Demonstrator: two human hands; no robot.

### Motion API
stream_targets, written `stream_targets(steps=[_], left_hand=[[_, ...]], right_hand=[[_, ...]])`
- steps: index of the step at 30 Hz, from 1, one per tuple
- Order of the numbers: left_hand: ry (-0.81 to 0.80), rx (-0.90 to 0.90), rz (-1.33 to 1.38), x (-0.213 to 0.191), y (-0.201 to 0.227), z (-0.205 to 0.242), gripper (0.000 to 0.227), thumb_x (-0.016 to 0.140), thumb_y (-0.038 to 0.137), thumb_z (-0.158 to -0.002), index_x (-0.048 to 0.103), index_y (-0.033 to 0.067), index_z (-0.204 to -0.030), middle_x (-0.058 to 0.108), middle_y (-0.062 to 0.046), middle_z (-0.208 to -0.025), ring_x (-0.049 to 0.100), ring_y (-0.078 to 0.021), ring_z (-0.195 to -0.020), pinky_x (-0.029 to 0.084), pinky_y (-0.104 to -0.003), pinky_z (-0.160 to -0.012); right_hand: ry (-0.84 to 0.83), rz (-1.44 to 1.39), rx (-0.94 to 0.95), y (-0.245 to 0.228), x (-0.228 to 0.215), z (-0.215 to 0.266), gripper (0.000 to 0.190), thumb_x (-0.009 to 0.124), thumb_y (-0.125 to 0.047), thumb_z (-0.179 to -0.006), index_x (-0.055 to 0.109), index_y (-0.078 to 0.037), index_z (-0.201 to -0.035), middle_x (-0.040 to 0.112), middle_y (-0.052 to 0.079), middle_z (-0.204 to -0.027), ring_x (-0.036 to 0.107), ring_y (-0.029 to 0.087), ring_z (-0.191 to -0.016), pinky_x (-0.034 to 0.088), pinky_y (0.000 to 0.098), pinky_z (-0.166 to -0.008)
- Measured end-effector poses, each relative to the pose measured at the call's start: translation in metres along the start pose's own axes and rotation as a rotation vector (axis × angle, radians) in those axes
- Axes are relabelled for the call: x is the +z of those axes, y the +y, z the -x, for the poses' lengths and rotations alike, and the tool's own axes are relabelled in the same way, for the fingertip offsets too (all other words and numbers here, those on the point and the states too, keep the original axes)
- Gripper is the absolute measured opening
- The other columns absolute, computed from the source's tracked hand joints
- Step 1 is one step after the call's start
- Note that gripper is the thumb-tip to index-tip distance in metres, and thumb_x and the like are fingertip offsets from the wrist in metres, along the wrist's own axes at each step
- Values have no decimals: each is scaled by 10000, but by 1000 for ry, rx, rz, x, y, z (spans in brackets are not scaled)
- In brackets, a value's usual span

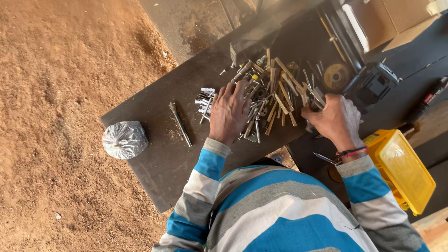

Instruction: The person sorts through a collection of screws, bolts, and tools on a workbench, placing small hardware items into a yellow plastic storage bin.

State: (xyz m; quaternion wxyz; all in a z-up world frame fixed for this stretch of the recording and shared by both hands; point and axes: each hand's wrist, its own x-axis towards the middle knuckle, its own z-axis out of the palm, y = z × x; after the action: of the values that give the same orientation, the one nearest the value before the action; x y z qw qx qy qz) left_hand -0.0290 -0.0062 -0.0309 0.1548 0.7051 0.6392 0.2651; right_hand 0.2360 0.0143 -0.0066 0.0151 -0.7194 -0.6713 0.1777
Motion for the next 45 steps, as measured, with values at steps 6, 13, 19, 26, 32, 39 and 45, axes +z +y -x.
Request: stream_targets(steps=[6, 13, 19, 26, 32, 39, 45], left_hand=[[-46, -37, 138, -6, -9, -1, 399, 755, 176, -880, 602, 98, -1241, 677, -126, -1087, 676, -315, -996, 555, -441, -849], [-33, -165, 465, -12, -22, -11, 304, 742, 88, -854, 713, 70, -1156, 761, -108, -929, 762, -228, -761, 600, -350, -677], [21, -191, 575, -15, -43, -11, 322, 675, 20, -883, 720, 53, -1200, 746, -98, -847, 725, -138, -716, 590, -296, -656], [-73, -624, 928, -14, -57, -9, 284, 536, 88, -988, 742, 39, -1178, 616, -55, -778, 513, -96, -649, 480, -297, -600], [-21, -216, 412, -11, -48, 1, 252, 754, 177, -838, 633, 46, -1017, 716, -105, -837, 695, -221, -732, 537, -373, -638], [-53, -133, 233, -14, -45, 7, 450, 827, 206, -791, 571, 125, -1152, 753, -61, -875, 702, -352, -845, 534, -479, -706], [-96, -80, 167, -31, -42, 1, 467, 806, 173, -756, 580, 133, -1162, 724, -104, -953, 709, -361, -856, 551, -494, -682]], right_hand=[[53, 61, -76, 18, 14, -12, 436, 808, -438, -803, 745, -11, -855, 722, 236, -827, 714, 423, -793, 561, 509, -745], [-179, -855, 163, 41, 7, -15, 332, 722, -312, -874, 661, 11, -922, 556, 71, -698, 532, 253, -582, 459, 481, -564], [-508, -1619, 306, 14, -5, -6, 165, 581, -184, -829, 670, -72, -912, 589, 23, -713, 511, 135, -610, 452, 310, -622], [-361, -612, -81, -60, 3, -17, 269, 766, -314, -865, 727, -62, -953, 589, 44, -649, 536, 209, -586, 426, 396, -569], [-44, -82, -752, -110, 8, -33, 342, 750, -321, -870, 737, -143, -1162, 734, 140, -847, 710, 351, -804, 543, 458, -701], [-194, 161, -792, -122, 2, -51, 301, 743, -360, -872, 737, -194, -1123, 745, 116, -801, 731, 335, -793, 559, 483, -730], [-262, 187, -907, -102, 6, -67, 264, 751, -374, -849, 749, -164, -1009, 729, 66, -698, 722, 269, -662, 564, 453, -667]])
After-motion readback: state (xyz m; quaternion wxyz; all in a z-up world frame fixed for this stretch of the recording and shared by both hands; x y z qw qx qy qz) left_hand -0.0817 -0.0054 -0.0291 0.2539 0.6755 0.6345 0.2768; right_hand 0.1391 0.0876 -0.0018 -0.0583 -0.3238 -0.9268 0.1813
